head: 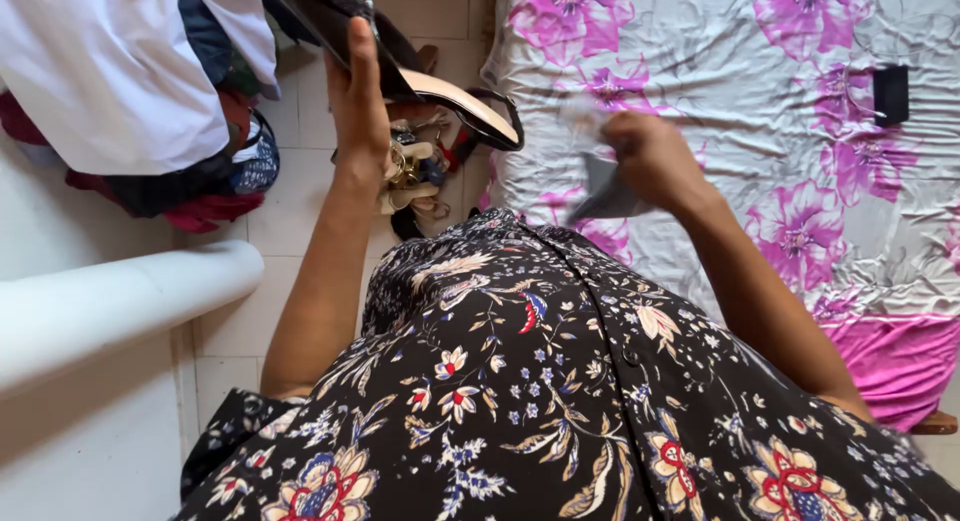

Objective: Cleaning several pairs of high-heeled shoes with a cloth and placing them in a wardrobe shelf.

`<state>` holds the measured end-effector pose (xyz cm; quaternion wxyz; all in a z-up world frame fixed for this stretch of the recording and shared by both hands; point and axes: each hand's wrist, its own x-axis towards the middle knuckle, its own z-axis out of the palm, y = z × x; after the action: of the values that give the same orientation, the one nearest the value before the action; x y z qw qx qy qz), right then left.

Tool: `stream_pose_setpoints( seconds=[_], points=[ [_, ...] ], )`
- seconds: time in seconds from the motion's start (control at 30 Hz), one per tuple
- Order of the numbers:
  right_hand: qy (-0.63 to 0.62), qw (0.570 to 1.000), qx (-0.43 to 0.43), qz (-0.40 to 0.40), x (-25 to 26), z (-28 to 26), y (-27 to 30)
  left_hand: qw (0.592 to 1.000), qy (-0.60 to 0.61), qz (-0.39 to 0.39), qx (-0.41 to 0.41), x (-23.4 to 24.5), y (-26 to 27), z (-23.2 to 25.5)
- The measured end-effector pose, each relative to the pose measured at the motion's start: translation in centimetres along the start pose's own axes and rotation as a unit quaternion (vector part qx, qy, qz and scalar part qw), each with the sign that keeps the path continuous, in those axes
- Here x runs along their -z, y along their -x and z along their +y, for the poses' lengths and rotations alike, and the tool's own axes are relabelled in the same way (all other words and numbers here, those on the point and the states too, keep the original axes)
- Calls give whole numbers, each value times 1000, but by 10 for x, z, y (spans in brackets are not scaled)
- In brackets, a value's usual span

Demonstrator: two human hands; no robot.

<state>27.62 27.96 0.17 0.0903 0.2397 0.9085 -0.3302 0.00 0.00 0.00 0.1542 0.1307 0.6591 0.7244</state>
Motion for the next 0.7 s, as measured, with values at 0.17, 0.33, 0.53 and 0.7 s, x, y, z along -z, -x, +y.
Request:
stream_pose_setpoints(
  seconds=[0.17, 0.33, 0.53, 0.7],
  points=[
    [-261, 959, 59, 98, 36, -69, -12, 985, 72, -154, -9, -20, 23, 53],
    [-323, 937, 17, 131, 15, -64, -45, 951, 167, -241, -101, -34, 40, 53],
    [-518, 848, -69, -89, -27, -27, -50, 841, 444, -297, 80, -12, 46, 79],
    [-634, 773, -7, -25, -36, -4, -47, 784, 353, -504, 84, 23, 28, 103]
  ],
)
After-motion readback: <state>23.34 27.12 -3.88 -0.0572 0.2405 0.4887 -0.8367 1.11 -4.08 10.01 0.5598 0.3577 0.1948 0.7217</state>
